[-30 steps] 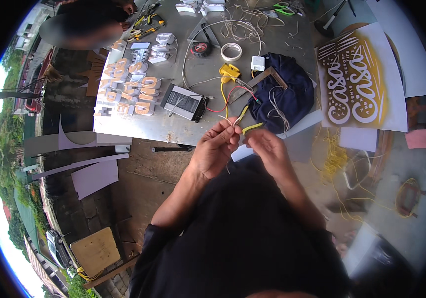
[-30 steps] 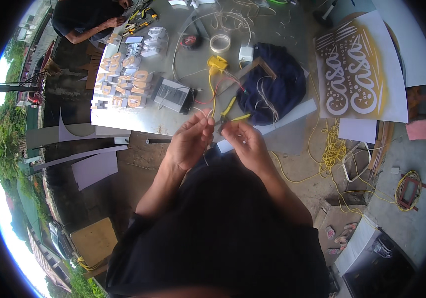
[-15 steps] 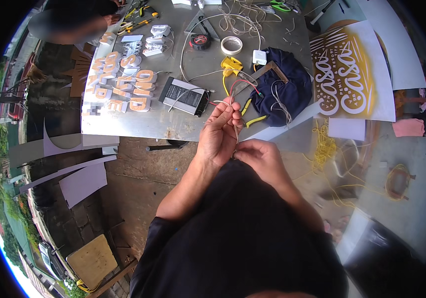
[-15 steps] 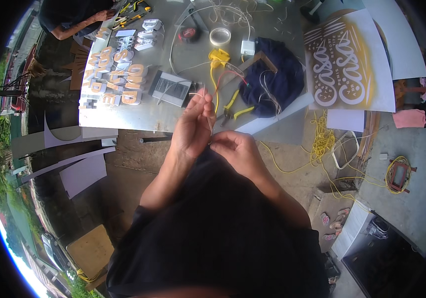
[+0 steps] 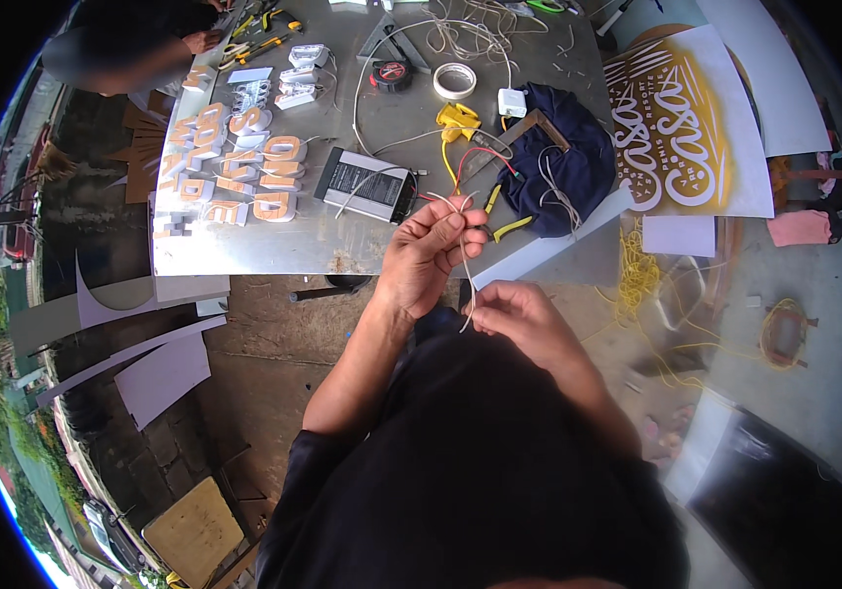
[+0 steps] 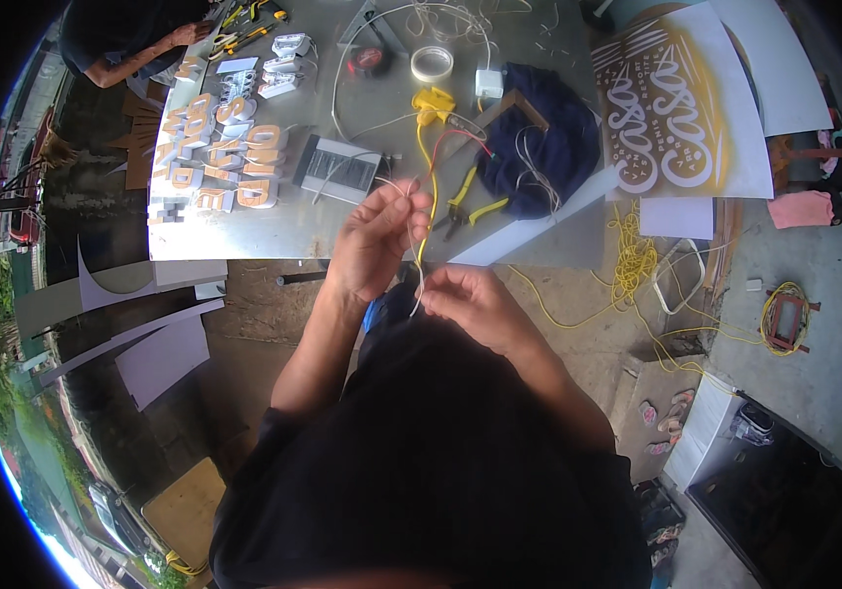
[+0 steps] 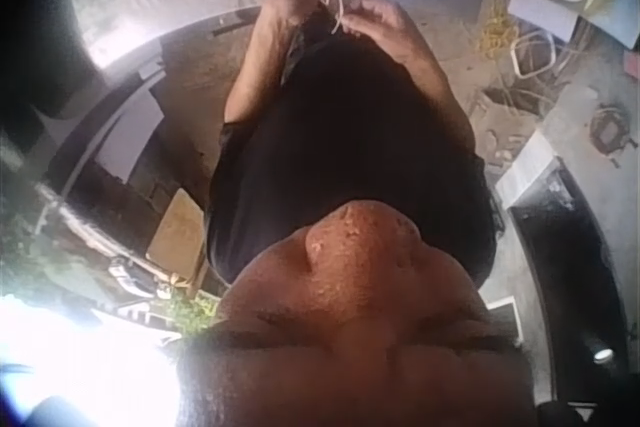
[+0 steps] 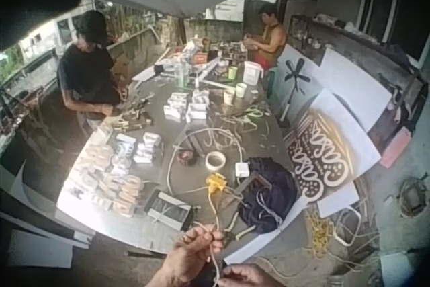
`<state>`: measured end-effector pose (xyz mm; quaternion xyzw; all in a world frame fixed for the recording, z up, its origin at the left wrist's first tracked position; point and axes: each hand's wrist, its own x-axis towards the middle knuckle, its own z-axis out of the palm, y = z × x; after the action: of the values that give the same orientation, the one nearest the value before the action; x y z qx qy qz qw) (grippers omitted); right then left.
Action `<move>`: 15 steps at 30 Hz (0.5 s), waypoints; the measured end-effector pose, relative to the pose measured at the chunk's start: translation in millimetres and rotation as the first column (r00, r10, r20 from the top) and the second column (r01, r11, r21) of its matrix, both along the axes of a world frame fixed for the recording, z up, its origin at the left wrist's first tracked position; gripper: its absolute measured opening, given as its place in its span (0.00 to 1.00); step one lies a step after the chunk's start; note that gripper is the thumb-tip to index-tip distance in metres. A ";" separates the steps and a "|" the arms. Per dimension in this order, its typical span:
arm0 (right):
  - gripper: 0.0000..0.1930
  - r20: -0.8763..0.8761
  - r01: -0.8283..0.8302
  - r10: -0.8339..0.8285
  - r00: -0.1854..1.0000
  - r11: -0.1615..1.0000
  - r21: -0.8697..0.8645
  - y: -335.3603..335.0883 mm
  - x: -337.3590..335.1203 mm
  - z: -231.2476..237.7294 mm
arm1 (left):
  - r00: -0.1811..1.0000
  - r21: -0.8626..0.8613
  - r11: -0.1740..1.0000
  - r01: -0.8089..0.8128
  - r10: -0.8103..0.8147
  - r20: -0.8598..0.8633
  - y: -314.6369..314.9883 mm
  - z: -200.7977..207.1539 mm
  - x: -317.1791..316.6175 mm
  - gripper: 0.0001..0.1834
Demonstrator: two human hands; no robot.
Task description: Stripping insulation and joining electrical wires for signage illumination.
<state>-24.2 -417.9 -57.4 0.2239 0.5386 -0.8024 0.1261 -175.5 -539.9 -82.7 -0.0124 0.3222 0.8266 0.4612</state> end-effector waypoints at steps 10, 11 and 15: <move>0.03 -0.124 0.057 -0.019 0.992 0.947 0.315 -12.8 -7.4 11.4 | 0.986 -0.116 0.986 -0.122 0.107 -0.129 -15.6 1.2 -3.9 0.24; 0.03 -0.171 0.091 -0.008 0.985 0.871 0.483 -16.2 -9.4 16.4 | 0.985 -0.110 0.986 -0.124 0.109 -0.134 -18.2 6.3 -3.1 0.24; 0.05 -0.310 0.219 0.029 0.950 0.645 0.732 -24.7 -17.0 27.8 | 0.957 -0.293 0.942 0.165 -0.225 -0.182 -34.1 19.4 7.8 0.28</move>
<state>-41.2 -442.6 -29.6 0.1627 0.8240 -0.5327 -0.1033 -167.7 -574.0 -63.3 0.0446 0.4809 0.7203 0.4979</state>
